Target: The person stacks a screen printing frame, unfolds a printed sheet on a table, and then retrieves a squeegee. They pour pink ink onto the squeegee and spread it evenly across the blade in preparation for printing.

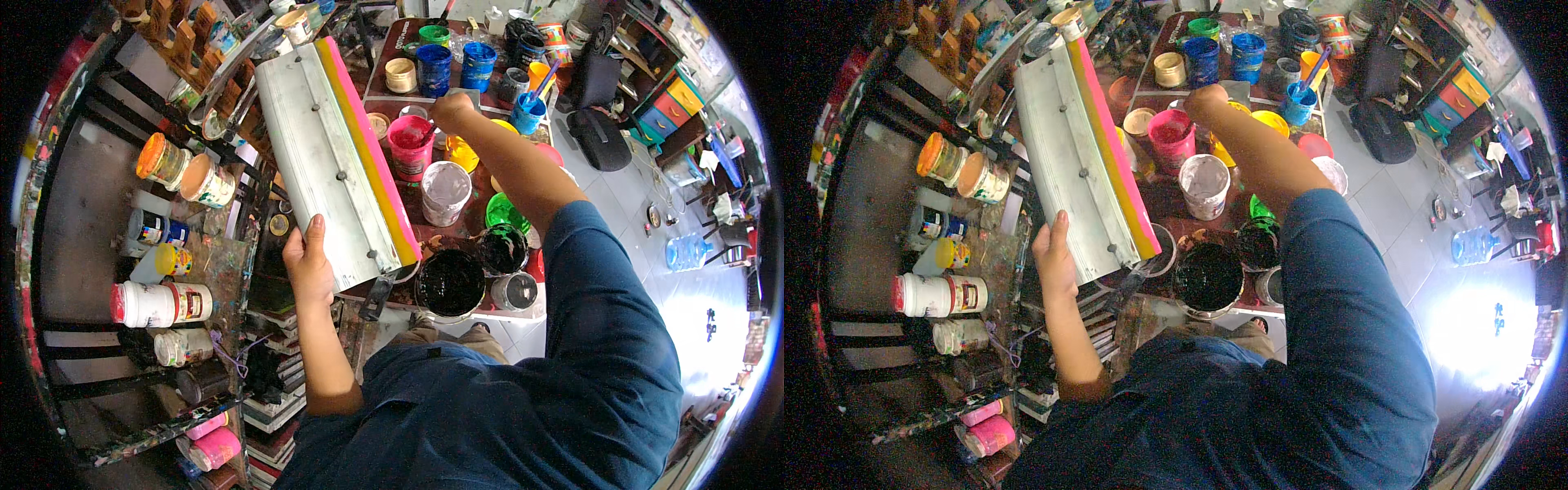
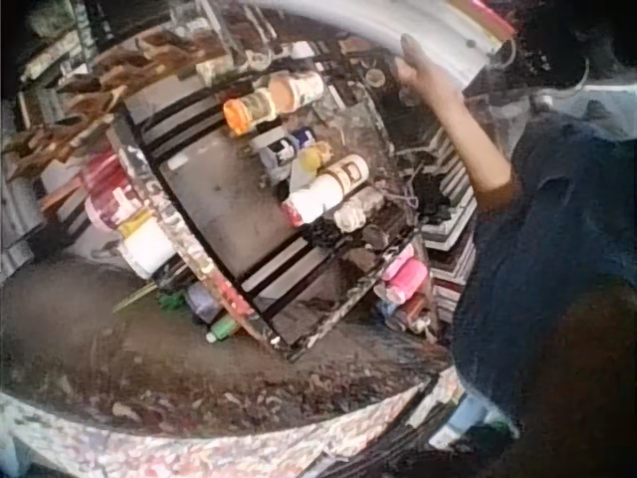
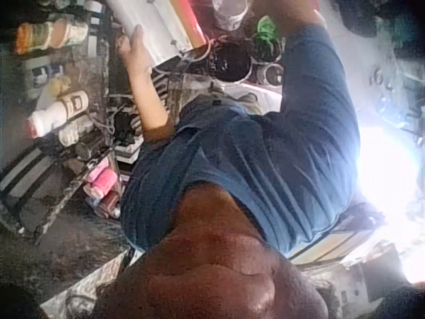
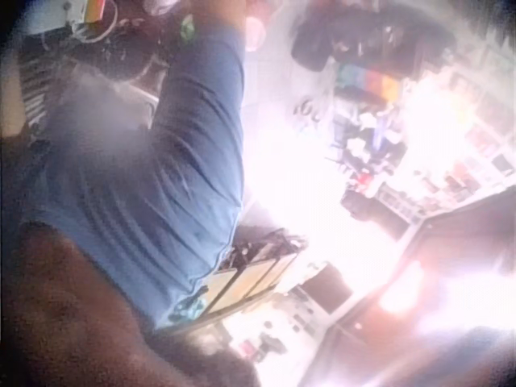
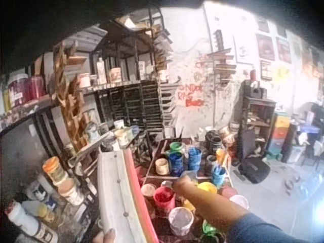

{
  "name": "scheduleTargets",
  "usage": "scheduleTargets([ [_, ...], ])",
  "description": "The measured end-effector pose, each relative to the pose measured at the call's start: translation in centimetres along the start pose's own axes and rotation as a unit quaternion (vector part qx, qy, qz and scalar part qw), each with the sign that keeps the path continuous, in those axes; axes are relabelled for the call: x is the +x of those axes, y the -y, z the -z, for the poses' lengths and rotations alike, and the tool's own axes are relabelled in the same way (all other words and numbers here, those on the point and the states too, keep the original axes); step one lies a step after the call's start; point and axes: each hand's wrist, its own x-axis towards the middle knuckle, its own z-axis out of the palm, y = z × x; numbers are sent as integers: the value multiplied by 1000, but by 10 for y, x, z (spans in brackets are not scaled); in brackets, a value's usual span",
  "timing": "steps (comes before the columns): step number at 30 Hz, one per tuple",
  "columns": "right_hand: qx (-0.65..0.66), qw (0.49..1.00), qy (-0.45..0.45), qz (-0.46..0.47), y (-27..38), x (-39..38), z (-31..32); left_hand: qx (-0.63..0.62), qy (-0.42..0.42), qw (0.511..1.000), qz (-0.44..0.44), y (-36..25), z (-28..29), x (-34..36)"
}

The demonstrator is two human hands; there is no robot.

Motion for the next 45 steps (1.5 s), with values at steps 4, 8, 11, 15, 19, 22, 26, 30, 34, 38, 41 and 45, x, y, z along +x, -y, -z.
scheduleTargets([
  [4,23,999,-25,15,2,-4,23,10,-22,1000,-2,3,7,12],
  [8,-47,997,32,43,14,-8,36,-12,-23,1000,2,-1,11,21],
  [11,-65,993,79,55,34,-16,47,-13,-34,999,-12,-3,13,22],
  [15,-49,995,91,-11,40,14,7,-26,-15,999,-19,-7,9,25],
  [19,-51,996,75,19,43,10,15,-29,-19,999,-17,-2,11,25],
  [22,-63,995,68,24,46,-7,39,-50,-16,999,-16,2,9,27],
  [26,-68,996,53,28,36,-16,49,-52,-5,999,-15,3,4,30],
  [30,-17,1000,10,-24,8,-9,24,-40,3,999,-17,4,-10,33],
  [34,-9,1000,18,-24,4,-29,56,-43,29,999,-7,5,-18,35],
  [38,1,999,21,-45,-1,-63,69,-43,59,997,-24,5,-30,35],
  [41,68,994,1,-86,-12,-83,50,-56,65,996,-4,0,-38,35],
  [45,154,984,0,-92,-31,-110,16,-32,66,996,41,1,-38,43],
])
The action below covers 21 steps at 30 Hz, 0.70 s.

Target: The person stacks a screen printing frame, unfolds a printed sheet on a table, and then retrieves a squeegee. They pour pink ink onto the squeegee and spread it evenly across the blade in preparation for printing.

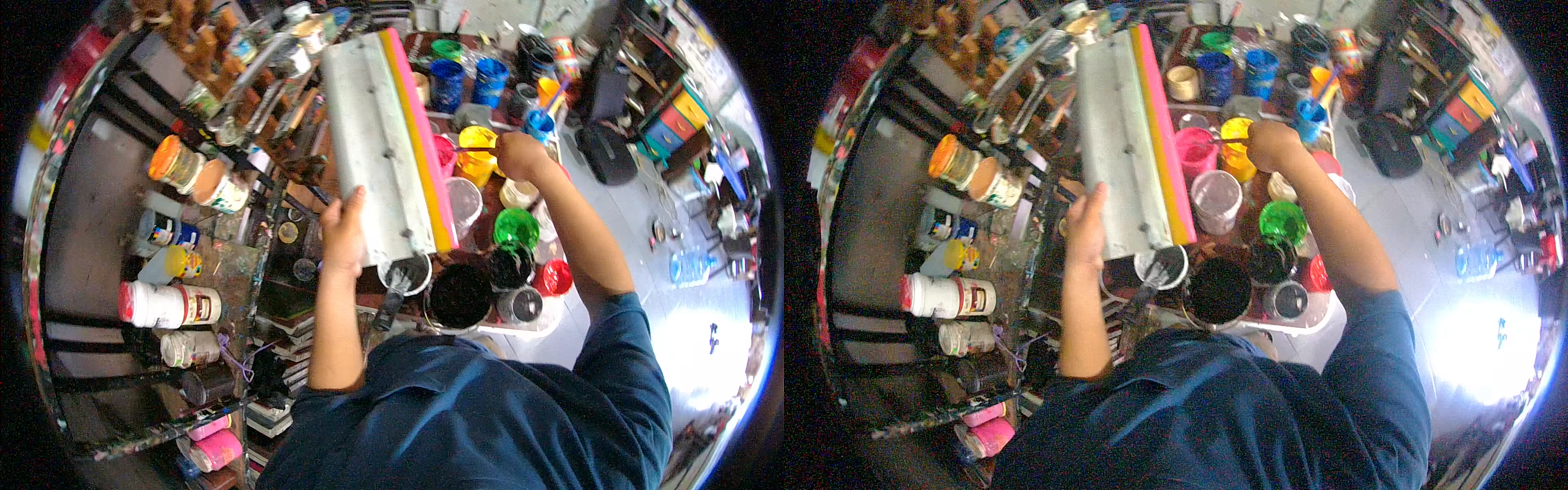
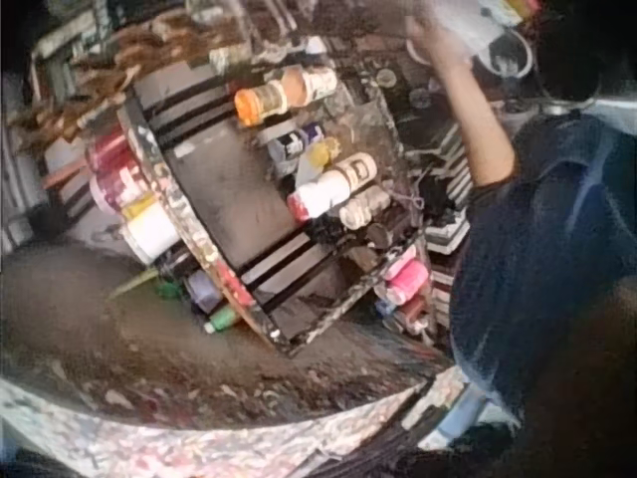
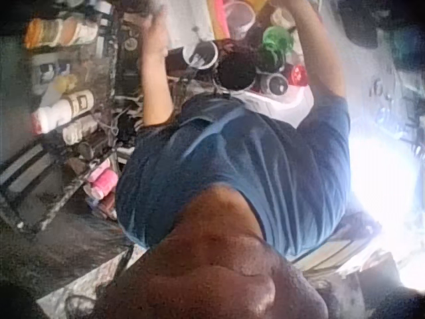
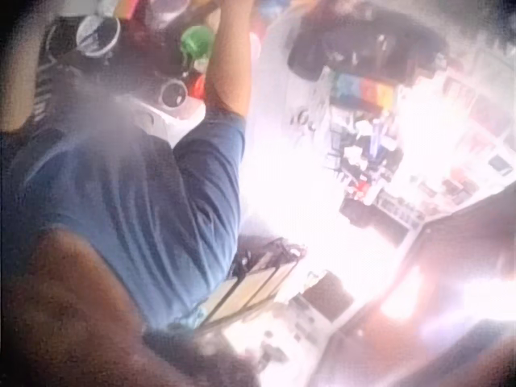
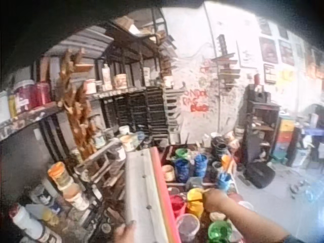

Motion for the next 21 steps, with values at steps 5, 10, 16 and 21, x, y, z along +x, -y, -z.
scheduleTargets([
  [5,230,970,-79,11,-29,-42,-34,10,54,998,40,-13,5,16],
  [10,460,881,-59,-88,-46,-63,-69,44,78,996,20,-8,14,32],
  [16,637,754,5,-163,-51,-86,-68,42,94,994,27,0,11,42],
  [21,624,769,-25,-135,-43,-79,-70,35,97,994,46,9,3,48],
])
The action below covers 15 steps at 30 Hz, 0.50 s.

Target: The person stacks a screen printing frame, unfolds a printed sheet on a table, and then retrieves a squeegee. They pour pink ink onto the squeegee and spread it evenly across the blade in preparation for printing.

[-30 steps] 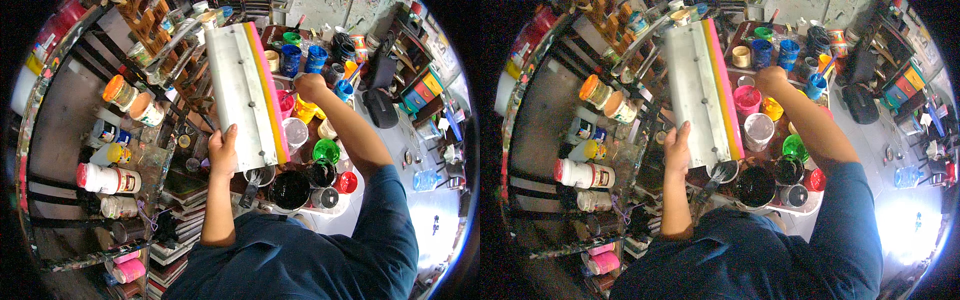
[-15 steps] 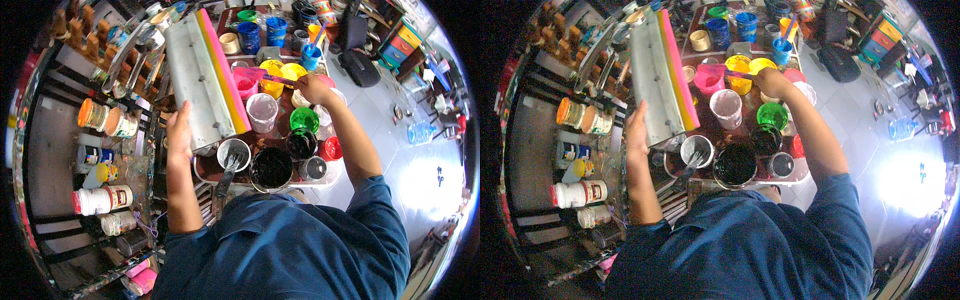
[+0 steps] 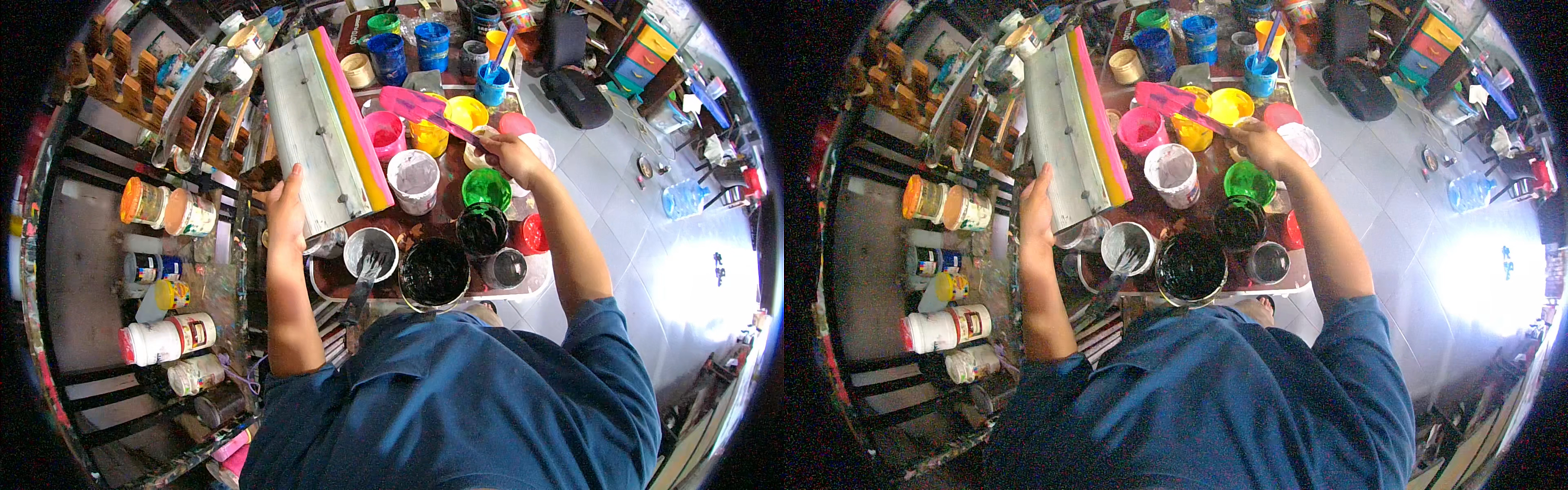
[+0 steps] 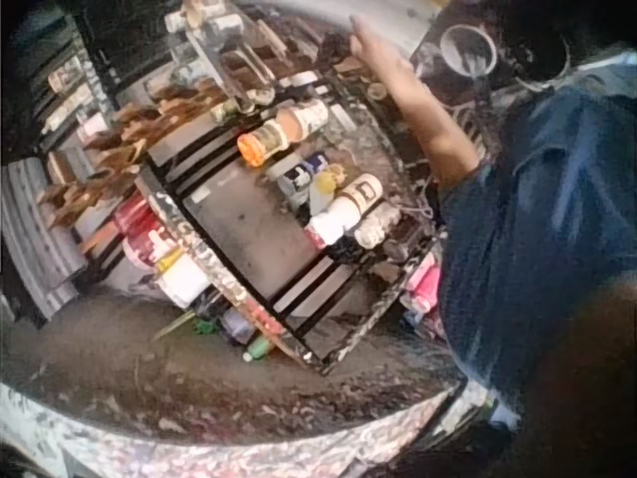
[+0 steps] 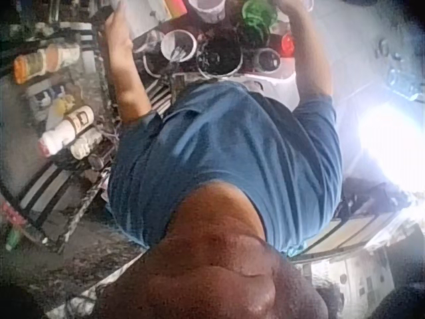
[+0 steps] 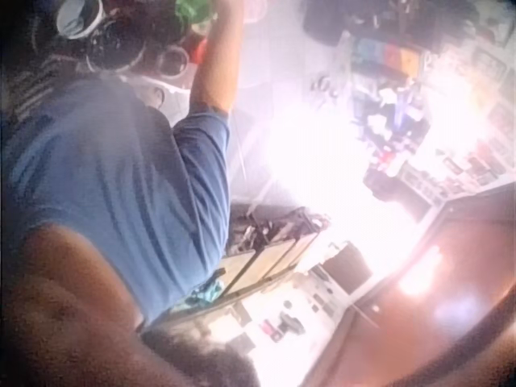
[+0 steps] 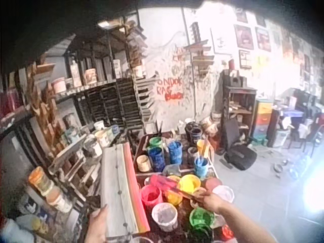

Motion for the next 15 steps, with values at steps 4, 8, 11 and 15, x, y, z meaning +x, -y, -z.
scheduleTargets([
  [4,17,999,20,-37,1,6,-3,-20,7,1000,-1,6,6,4],
  [8,27,999,24,-30,11,0,-4,-12,-17,1000,2,0,4,3],
  [11,-9,1000,1,-14,16,-2,-2,-2,-22,1000,-1,2,9,8],
  [15,-19,1000,-12,-11,4,8,5,16,-12,1000,-1,0,12,7],
])
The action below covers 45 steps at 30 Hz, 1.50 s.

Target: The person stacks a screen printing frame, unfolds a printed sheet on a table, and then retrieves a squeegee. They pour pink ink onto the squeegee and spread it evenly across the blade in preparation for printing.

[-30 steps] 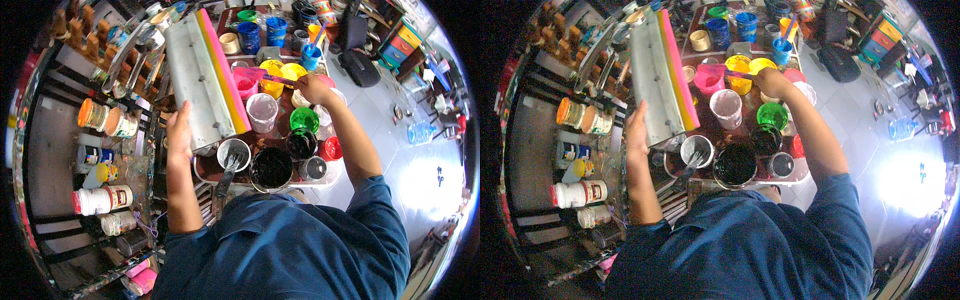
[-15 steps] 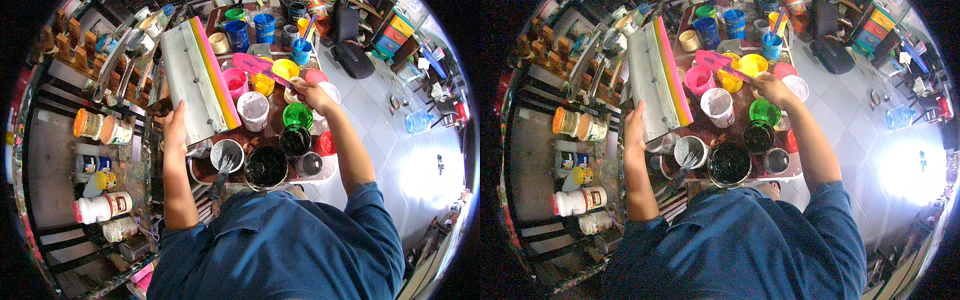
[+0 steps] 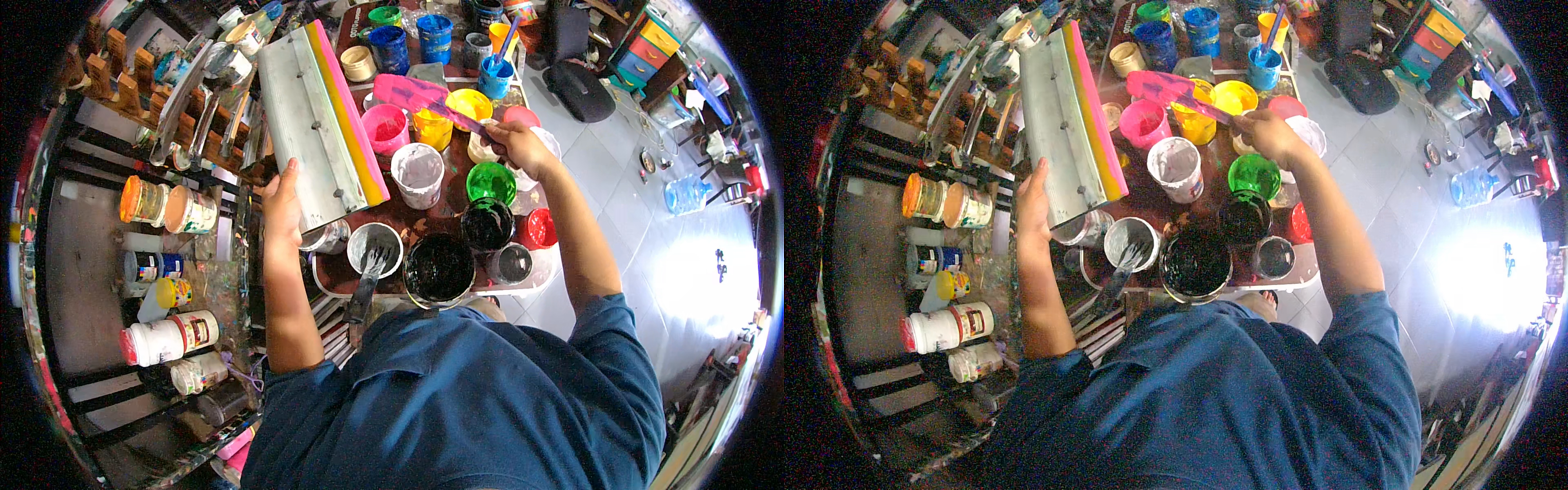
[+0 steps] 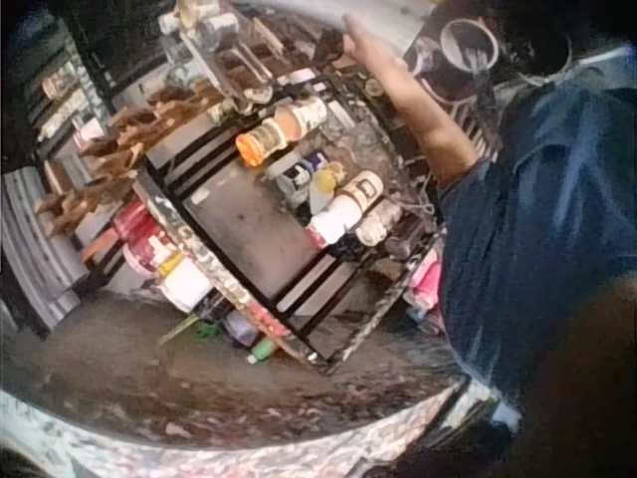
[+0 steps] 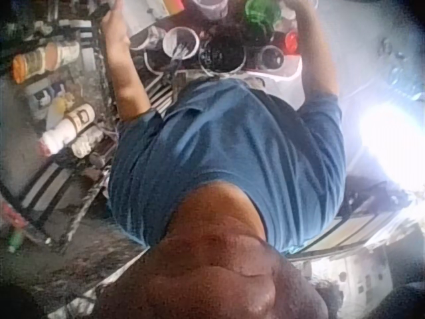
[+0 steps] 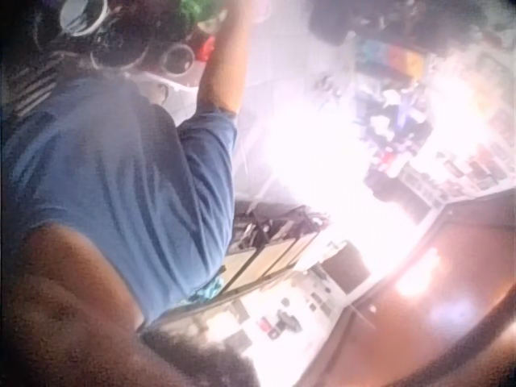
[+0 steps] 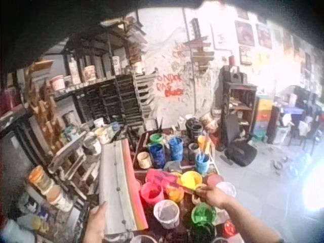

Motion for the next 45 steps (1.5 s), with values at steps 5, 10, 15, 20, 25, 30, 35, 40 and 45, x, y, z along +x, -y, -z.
scheduleTargets([
  [5,-108,993,-1,47,-4,5,8,15,12,1000,18,-1,3,5],
  [10,-10,999,-16,40,3,-8,-6,-48,30,998,15,-5,2,2],
  [15,-22,998,-25,55,-8,-3,-8,-34,37,998,38,-6,5,4],
  [20,48,998,4,37,5,-15,0,-47,57,996,50,2,8,6],
  [25,87,996,20,24,13,-19,14,-40,51,996,58,-2,2,4],
  [30,229,969,88,3,18,-20,30,-41,69,996,46,1,0,10],
  [35,297,938,170,-46,18,-18,30,-27,90,995,41,-6,-4,7],
  [40,274,940,186,-85,10,-20,30,-41,120,992,27,-13,-7,1],
  [45,281,940,179,-71,4,-27,39,-46,123,991,7,-16,-10,-3],
])
